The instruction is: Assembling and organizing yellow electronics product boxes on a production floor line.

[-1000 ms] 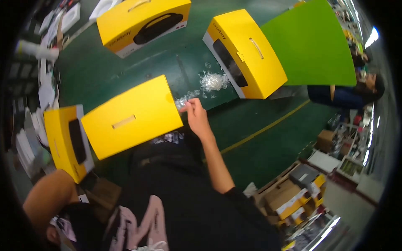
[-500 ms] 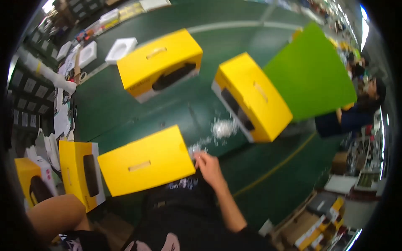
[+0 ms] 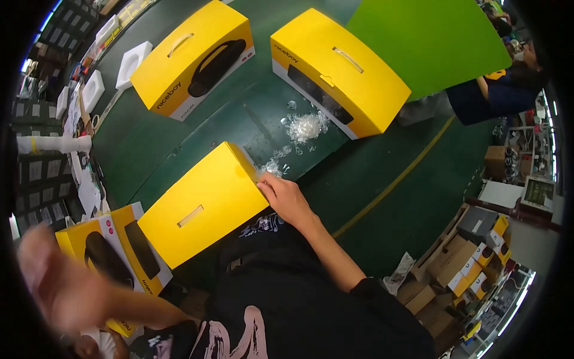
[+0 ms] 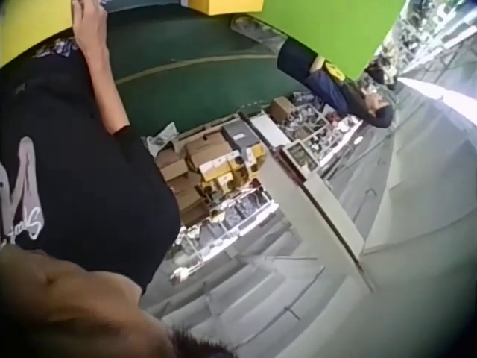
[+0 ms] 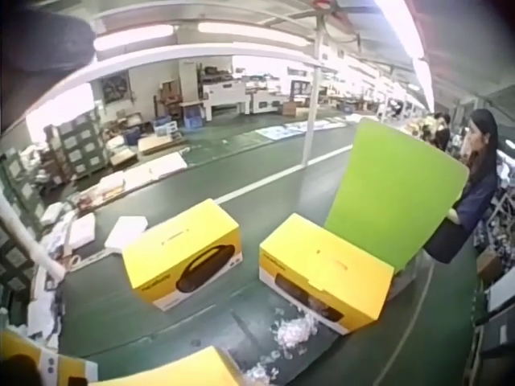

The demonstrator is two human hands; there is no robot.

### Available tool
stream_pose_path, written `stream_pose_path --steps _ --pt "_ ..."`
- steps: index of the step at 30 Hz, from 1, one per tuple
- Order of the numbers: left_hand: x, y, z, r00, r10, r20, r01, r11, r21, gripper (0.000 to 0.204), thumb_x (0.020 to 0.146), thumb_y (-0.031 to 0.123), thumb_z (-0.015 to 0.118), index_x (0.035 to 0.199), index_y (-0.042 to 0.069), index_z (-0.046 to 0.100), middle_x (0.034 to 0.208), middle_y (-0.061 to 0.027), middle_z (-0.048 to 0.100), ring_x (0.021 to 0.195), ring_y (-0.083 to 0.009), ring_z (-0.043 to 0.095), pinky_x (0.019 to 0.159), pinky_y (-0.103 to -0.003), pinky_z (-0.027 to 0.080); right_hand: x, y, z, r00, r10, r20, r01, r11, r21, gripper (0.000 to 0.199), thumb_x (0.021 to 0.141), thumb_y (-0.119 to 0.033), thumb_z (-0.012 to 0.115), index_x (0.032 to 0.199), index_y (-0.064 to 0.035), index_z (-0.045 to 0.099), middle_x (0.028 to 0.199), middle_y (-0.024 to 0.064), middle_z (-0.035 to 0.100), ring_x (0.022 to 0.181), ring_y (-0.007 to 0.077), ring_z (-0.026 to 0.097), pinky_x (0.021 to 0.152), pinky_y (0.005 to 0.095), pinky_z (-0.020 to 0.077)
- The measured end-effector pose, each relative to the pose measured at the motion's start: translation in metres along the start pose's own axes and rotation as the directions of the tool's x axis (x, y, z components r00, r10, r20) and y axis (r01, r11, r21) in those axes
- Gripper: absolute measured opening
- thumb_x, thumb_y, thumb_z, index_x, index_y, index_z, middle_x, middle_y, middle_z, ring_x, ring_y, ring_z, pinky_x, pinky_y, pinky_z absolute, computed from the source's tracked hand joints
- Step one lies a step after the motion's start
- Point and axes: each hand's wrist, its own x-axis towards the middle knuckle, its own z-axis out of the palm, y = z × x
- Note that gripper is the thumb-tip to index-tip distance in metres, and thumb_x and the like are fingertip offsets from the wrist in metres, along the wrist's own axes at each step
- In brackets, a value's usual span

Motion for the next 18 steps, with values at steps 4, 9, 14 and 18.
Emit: stream_pose_path --steps 4,9,14,18 --pt "-0.126 -0.081 0.145 0.575 -0.818 -0.017 0.813 0.569 0.126 0.032 0.109 0.014 0.042 0.098 -0.003 0.067 0.096 -0.0111 0.069 0.096 -0.0214 0.067 0.094 -0.034 0.052 -0.001 0.006 0.009 0.996 -0.043 -0.077 0.039 0.998 -0.055 0.009 0.102 -0.012 0.063 0.103 -0.0030 0.063 0.081 0.0173 0.067 0.073 0.0355 0.069 0.066 0.0406 0.0544" --pt "-0.213 -0.100 0.154 0.583 -0.812 0.025 0.707 0.523 0.477 0.023 0.108 0.011 0.047 0.110 -0.003 0.066 0.112 -0.0135 0.070 0.110 -0.0245 0.066 0.102 -0.037 0.049 0.004 0.001 0.003 0.993 -0.103 -0.049 0.095 0.986 -0.139 0.012 0.102 -0.016 0.064 0.102 -0.0042 0.062 0.086 0.0184 0.070 0.080 0.0412 0.069 0.066 0.0466 0.0540" --pt "-0.067 -0.076 0.139 0.752 -0.636 0.172 0.657 0.707 -0.260 0.042 0.108 0.027 0.046 0.126 -0.005 0.066 0.130 -0.0219 0.067 0.125 -0.0340 0.063 0.114 -0.046 0.046 0.005 0.003 0.002 0.996 -0.079 -0.038 0.073 0.986 -0.150 0.009 0.103 -0.014 0.062 0.102 -0.0047 0.062 0.085 0.0195 0.069 0.079 0.0422 0.068 0.066 0.0477 0.0531" --pt "-0.022 -0.053 0.112 0.808 -0.589 0.017 0.515 0.693 -0.505 0.053 0.106 0.035 0.042 0.131 -0.007 0.061 0.132 -0.0226 0.065 0.124 -0.0356 0.064 0.115 -0.045 0.045 0.013 0.003 0.008 0.996 -0.086 0.027 0.090 0.983 -0.162 0.009 0.104 -0.014 0.061 0.103 -0.0043 0.062 0.085 0.0206 0.069 0.079 0.0427 0.068 0.066 0.0461 0.0535"
